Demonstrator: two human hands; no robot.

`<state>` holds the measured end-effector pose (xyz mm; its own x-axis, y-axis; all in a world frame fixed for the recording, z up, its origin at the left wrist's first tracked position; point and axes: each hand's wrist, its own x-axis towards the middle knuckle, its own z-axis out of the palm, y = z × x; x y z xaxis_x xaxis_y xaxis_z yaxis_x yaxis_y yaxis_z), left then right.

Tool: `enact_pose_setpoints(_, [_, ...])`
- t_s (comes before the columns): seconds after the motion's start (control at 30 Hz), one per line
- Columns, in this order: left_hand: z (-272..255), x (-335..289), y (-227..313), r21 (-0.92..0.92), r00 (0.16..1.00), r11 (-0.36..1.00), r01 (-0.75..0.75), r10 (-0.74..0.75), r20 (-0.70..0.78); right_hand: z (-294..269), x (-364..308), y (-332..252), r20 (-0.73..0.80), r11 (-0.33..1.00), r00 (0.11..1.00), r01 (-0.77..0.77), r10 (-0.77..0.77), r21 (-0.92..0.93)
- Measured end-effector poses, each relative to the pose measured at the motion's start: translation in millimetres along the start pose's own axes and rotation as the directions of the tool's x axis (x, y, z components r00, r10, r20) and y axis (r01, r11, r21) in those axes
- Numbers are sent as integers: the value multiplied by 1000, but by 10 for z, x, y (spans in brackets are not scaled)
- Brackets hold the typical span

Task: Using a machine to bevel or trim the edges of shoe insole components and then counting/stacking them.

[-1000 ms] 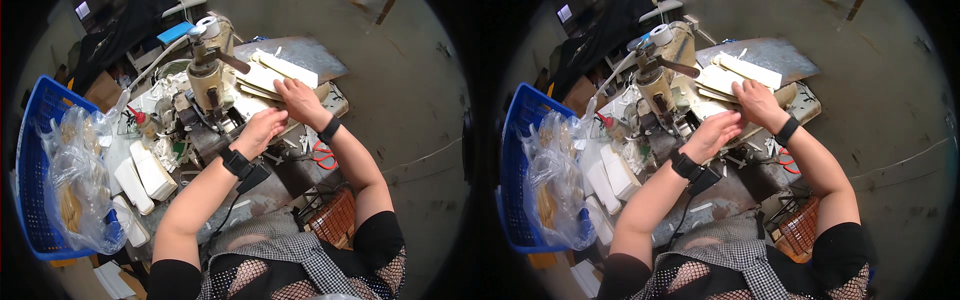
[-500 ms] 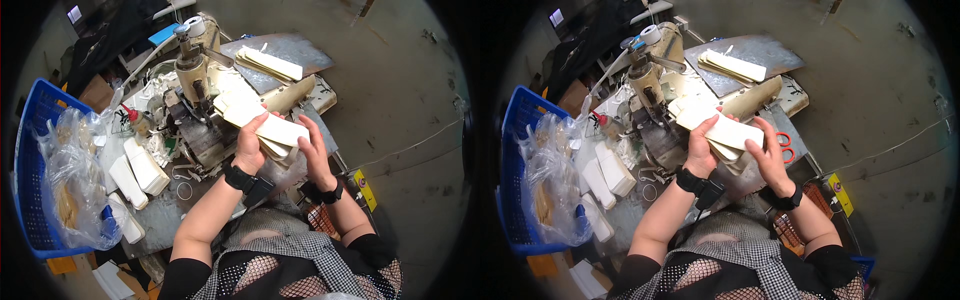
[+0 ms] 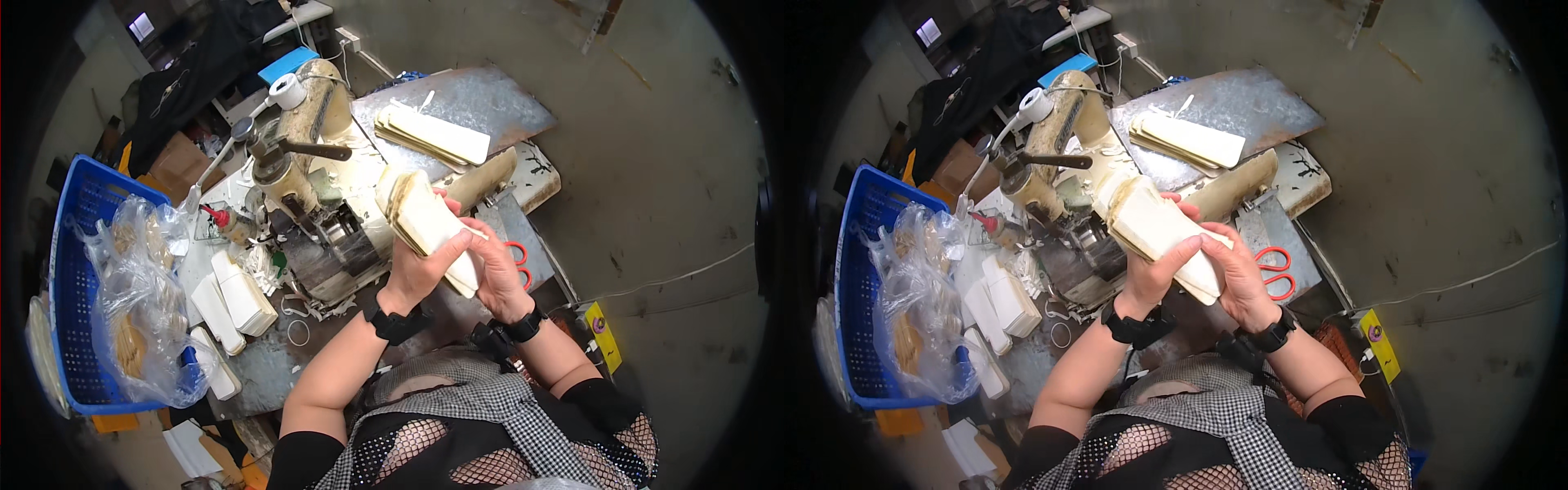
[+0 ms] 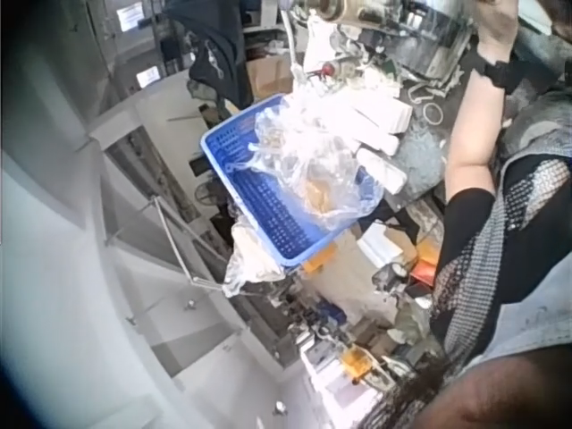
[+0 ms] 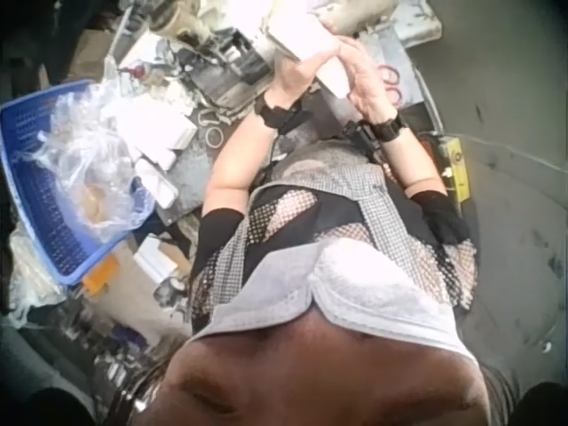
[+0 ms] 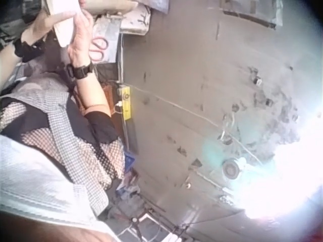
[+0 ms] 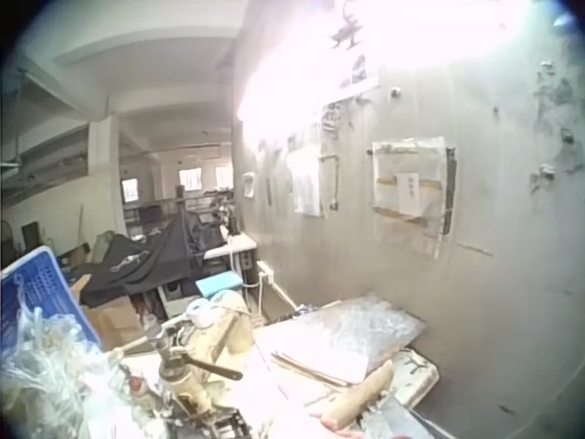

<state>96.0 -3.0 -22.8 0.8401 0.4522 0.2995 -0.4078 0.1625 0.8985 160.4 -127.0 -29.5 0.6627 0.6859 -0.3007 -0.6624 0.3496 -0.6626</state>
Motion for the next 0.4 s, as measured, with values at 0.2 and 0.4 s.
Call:
enact_pose_setpoints(0.2, [157,175,188,-32,954,964,263,-265,-137,129,622,-773,12,869,936,332,-353,-367])
enact_pose_setpoints(0.4, [303,-22,1083,-126,831,987,97,-11,556,12,1663,-1015,-28,721,864,401,-503,-565])
